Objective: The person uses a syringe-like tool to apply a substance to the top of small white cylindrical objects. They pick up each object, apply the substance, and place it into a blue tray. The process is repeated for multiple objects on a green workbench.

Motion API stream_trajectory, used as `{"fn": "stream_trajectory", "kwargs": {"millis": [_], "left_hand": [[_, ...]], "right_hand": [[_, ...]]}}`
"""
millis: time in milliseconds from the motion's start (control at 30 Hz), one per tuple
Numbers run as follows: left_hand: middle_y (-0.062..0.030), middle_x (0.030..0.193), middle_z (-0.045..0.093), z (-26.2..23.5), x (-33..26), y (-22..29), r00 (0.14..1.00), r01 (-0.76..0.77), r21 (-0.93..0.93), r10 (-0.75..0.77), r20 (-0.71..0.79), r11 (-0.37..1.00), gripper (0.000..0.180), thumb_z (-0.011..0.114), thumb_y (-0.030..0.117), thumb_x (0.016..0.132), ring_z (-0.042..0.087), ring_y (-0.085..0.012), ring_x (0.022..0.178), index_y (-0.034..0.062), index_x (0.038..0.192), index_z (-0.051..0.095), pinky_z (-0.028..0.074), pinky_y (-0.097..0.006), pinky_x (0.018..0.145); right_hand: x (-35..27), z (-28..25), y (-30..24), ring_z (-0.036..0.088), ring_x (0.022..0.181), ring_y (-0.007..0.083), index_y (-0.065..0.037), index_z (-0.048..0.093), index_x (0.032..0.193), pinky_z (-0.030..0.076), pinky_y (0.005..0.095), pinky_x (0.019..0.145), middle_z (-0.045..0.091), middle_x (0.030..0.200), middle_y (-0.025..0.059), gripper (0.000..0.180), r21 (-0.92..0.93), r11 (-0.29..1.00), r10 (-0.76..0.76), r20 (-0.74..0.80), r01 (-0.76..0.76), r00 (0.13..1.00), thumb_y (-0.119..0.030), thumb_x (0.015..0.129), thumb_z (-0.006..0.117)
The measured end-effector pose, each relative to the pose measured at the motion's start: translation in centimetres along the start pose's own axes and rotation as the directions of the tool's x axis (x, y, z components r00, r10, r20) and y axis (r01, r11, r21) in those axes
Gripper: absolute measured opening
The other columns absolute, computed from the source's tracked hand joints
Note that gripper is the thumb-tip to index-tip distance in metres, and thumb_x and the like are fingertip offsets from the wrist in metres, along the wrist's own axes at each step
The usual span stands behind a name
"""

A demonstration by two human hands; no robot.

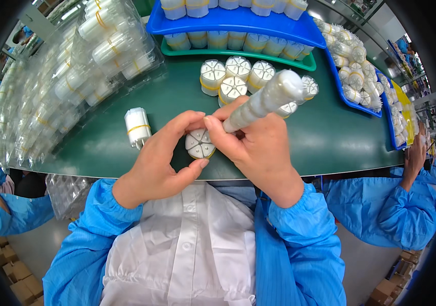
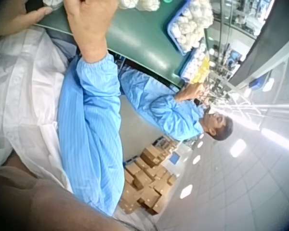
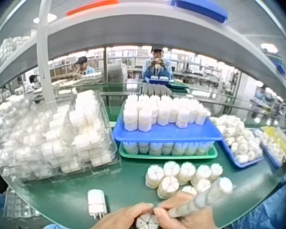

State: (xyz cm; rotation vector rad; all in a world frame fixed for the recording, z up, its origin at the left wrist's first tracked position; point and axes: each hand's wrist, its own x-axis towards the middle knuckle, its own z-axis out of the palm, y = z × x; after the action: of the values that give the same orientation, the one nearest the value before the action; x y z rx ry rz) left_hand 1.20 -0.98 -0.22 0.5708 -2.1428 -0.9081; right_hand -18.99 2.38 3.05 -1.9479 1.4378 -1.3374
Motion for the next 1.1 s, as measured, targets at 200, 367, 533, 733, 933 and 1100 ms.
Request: {"fn": "stream_trajectory", "kwargs": {"millis": [200, 367, 533, 733, 933, 1100], "left_hand": [[-0.0196, 0.131, 0.060, -0.3, -0.4, 0.7, 0.999, 0.045, 0.063, -0.045, 0.008, 0.997, 0.063, 0.078, 0.013, 0.085, 0.060, -0.0385, 0.119, 0.0011, 0.138, 0.047, 0.050, -0.043, 0.101], [-0.0213, 0.127, 0.061, -2.5, -1.9, 3.0, 0.996, 0.016, 0.154, -0.003, -0.088, 0.988, 0.061, 0.077, 0.005, 0.084, 0.062, -0.0389, 0.116, 0.0008, 0.137, 0.047, 0.051, -0.044, 0.098], [-0.0239, 0.125, 0.062, -8.1, -3.2, 3.6, 0.937, -0.066, 0.586, 0.252, -0.242, 0.808, 0.060, 0.075, -0.009, 0.074, 0.062, -0.0414, 0.117, 0.0001, 0.130, 0.055, 0.050, -0.047, 0.100], [-0.0135, 0.122, 0.064, -11.6, -1.8, 2.9, 0.974, -0.226, 0.810, 0.113, 0.196, 0.541, 0.032, 0.060, 0.002, 0.089, 0.062, -0.0330, 0.118, 0.0021, 0.121, 0.066, 0.047, -0.049, 0.106], [-0.0147, 0.126, 0.066, -13.9, 0.5, 4.6, 0.961, -0.193, 0.800, 0.276, 0.036, 0.568, 0.043, 0.070, 0.005, 0.085, 0.064, -0.0340, 0.116, 0.0029, 0.127, 0.061, 0.051, -0.046, 0.100], [-0.0153, 0.119, 0.068, -16.6, 6.2, 5.0, 0.932, -0.095, 0.906, 0.356, -0.065, 0.413, 0.054, 0.080, 0.013, 0.082, 0.066, -0.0368, 0.104, 0.0036, 0.130, 0.057, 0.055, -0.042, 0.084]], "right_hand": [[-1.1, 0.1, -0.1, 0.062, 0.071, 0.0241, 0.001, 0.069, 0.090, 0.047, 0.0351, 0.062, 0.065, 0.080, 0.0127, 0.006, -0.050, 0.990, -0.141, -0.158, 0.135, 0.977, -0.002, 0.087, 0.073], [-2.1, 0.2, 1.2, 0.060, 0.068, 0.0216, 0.003, 0.069, 0.089, 0.046, 0.0336, 0.060, 0.065, 0.079, 0.0115, 0.005, -0.053, 0.992, -0.121, -0.120, 0.115, 0.985, 0.002, 0.085, 0.072], [-2.7, 0.3, 1.0, 0.058, 0.062, 0.0195, 0.001, 0.068, 0.085, 0.044, 0.0317, 0.055, 0.064, 0.078, 0.0094, 0.006, -0.092, 0.996, -0.020, -0.001, 0.020, 1.000, -0.002, 0.087, 0.073], [-2.5, 1.0, 1.2, 0.061, 0.062, 0.0258, -0.002, 0.068, 0.083, 0.046, 0.0359, 0.055, 0.063, 0.075, 0.0102, 0.010, -0.153, 0.988, 0.012, 0.078, 0.000, 0.997, -0.008, 0.084, 0.077], [-2.5, 0.9, 1.3, 0.061, 0.061, 0.0272, -0.004, 0.067, 0.083, 0.048, 0.0376, 0.054, 0.062, 0.074, 0.0093, 0.013, -0.211, 0.973, -0.083, 0.068, 0.096, 0.994, -0.009, 0.083, 0.079], [-2.6, 1.0, 1.4, 0.060, 0.058, 0.0257, -0.005, 0.066, 0.083, 0.046, 0.0369, 0.052, 0.062, 0.073, 0.0082, 0.013, -0.232, 0.967, -0.096, 0.062, 0.108, 0.993, -0.008, 0.082, 0.079]]}}
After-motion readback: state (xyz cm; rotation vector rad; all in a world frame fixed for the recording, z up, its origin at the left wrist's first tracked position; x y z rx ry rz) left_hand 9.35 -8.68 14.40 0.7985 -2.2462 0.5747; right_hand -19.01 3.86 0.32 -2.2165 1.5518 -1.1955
